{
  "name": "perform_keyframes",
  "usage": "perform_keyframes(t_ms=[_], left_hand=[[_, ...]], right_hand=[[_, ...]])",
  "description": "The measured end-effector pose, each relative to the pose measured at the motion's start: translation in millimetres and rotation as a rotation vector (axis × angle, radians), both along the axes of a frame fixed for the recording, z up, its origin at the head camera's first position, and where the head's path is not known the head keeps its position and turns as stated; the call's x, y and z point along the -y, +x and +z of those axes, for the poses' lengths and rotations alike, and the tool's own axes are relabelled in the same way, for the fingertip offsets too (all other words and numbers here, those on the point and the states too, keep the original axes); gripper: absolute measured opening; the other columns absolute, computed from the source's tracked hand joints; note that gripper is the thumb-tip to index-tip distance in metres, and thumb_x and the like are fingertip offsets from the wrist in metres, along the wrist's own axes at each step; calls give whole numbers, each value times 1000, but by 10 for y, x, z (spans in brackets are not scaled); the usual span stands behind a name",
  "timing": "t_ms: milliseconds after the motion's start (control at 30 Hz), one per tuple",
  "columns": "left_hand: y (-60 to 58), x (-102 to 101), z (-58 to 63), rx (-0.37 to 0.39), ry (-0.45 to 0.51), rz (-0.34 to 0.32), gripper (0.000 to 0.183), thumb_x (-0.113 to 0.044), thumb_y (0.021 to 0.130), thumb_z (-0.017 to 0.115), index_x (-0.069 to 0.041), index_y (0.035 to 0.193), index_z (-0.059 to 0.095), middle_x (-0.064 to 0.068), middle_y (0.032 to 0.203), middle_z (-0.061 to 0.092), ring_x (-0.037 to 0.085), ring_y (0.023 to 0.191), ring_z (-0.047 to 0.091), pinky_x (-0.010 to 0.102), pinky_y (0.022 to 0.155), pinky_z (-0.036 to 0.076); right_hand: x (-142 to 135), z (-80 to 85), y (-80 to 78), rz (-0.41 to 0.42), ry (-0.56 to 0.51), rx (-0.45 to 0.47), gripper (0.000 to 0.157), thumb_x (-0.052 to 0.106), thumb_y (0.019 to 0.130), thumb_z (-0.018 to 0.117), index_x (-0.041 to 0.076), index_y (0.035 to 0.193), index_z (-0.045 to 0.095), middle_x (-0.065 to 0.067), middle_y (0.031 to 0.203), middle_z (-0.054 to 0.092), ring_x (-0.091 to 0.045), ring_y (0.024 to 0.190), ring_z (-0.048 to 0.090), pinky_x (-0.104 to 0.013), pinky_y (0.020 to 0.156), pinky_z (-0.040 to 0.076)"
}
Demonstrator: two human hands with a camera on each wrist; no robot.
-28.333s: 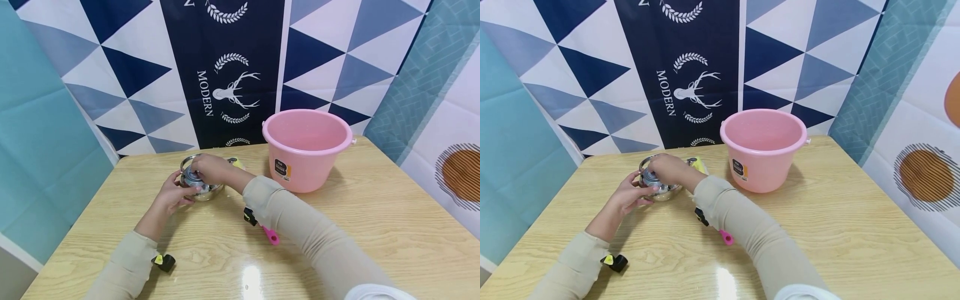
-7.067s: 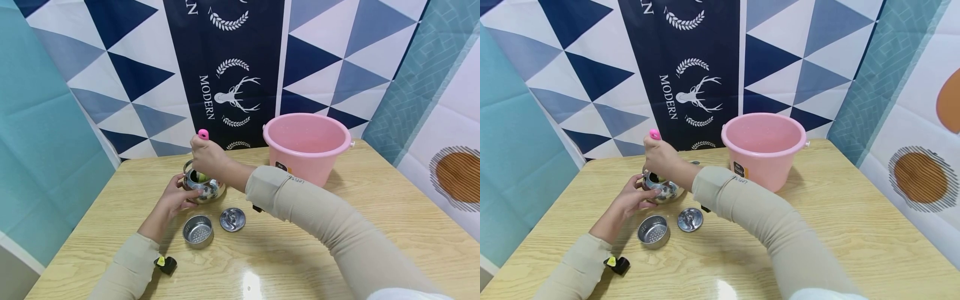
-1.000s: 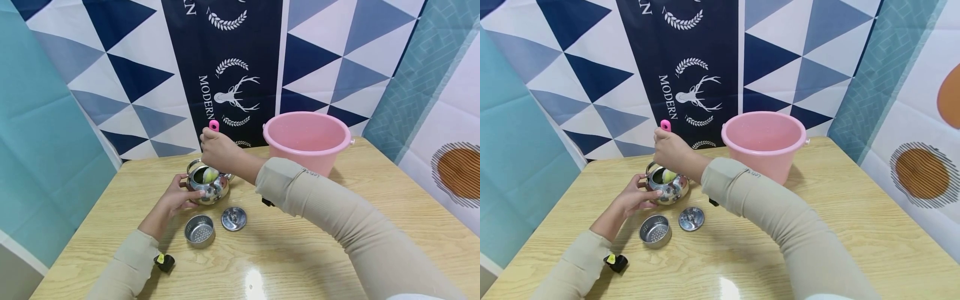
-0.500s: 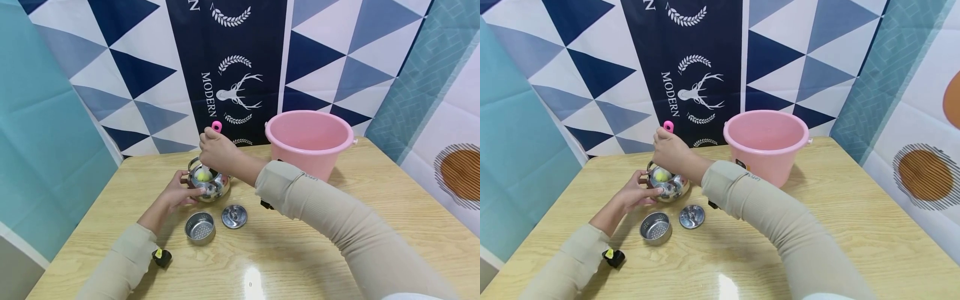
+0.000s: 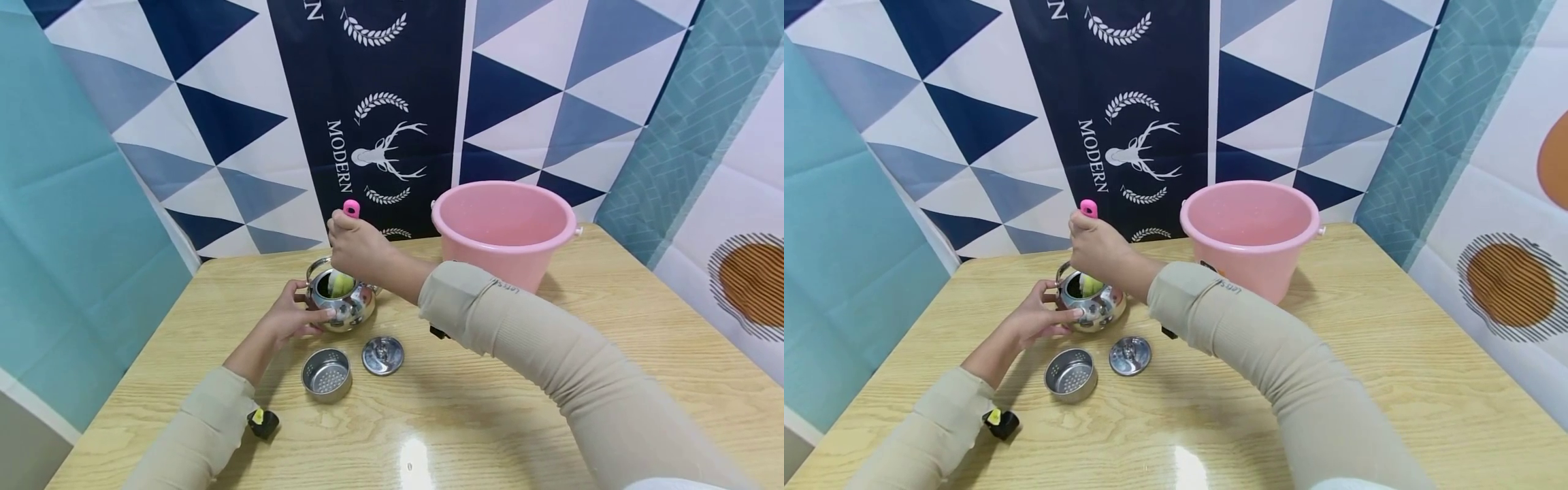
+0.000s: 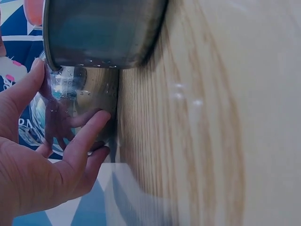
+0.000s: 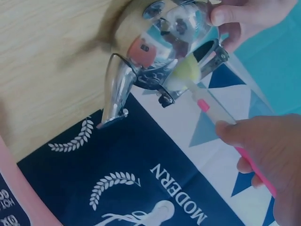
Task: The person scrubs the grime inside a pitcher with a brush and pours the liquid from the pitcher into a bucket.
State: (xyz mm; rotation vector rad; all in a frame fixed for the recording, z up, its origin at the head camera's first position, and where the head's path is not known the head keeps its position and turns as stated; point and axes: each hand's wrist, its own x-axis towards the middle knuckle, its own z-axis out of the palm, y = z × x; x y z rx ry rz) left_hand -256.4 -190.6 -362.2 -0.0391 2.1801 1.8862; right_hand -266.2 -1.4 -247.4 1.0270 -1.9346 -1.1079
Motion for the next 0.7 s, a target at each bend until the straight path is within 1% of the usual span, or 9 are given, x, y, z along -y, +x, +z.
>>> perform_keyframes(t_ms=[133, 300, 500, 600, 700], left_hand=[[4, -1, 6, -2, 5, 2, 85, -3, 85, 75, -9, 146, 16, 25, 137, 25, 32, 95, 60, 43, 81, 59], [6, 7, 10, 3, 9, 4, 82, -3, 85, 74, -9, 143, 17, 23, 134, 27, 30, 93, 59, 44, 81, 59], [6, 16, -8, 6, -8, 2, 82, -4, 85, 75, -9, 143, 18, 22, 133, 29, 28, 90, 60, 43, 81, 59], [11, 13, -12, 9, -20, 3, 83, -5, 85, 76, -9, 144, 18, 23, 135, 29, 28, 92, 59, 42, 81, 59], [18, 3, -7, 9, -26, 5, 83, -5, 85, 76, -10, 144, 18, 23, 137, 28, 29, 94, 59, 41, 81, 59]], right_hand=[[-5, 58, 32, 31, 31, 2, 32, 13, 98, 47, 23, 84, 74, 3, 88, 66, -19, 90, 47, -39, 91, 26], [19, 125, 84, 48, 10, 74, 31, 13, 99, 48, 24, 85, 74, 5, 91, 67, -17, 93, 47, -38, 92, 27], [44, 94, 102, 12, -28, 148, 28, 16, 100, 50, 25, 88, 74, 6, 90, 64, -18, 90, 45, -38, 91, 27], [45, 54, 103, -18, -45, 152, 26, 18, 101, 50, 26, 90, 73, 6, 88, 62, -18, 89, 44, -38, 90, 26], [38, 17, 93, -33, -63, 122, 27, 19, 101, 48, 26, 92, 73, 6, 86, 61, -19, 89, 45, -39, 91, 27]])
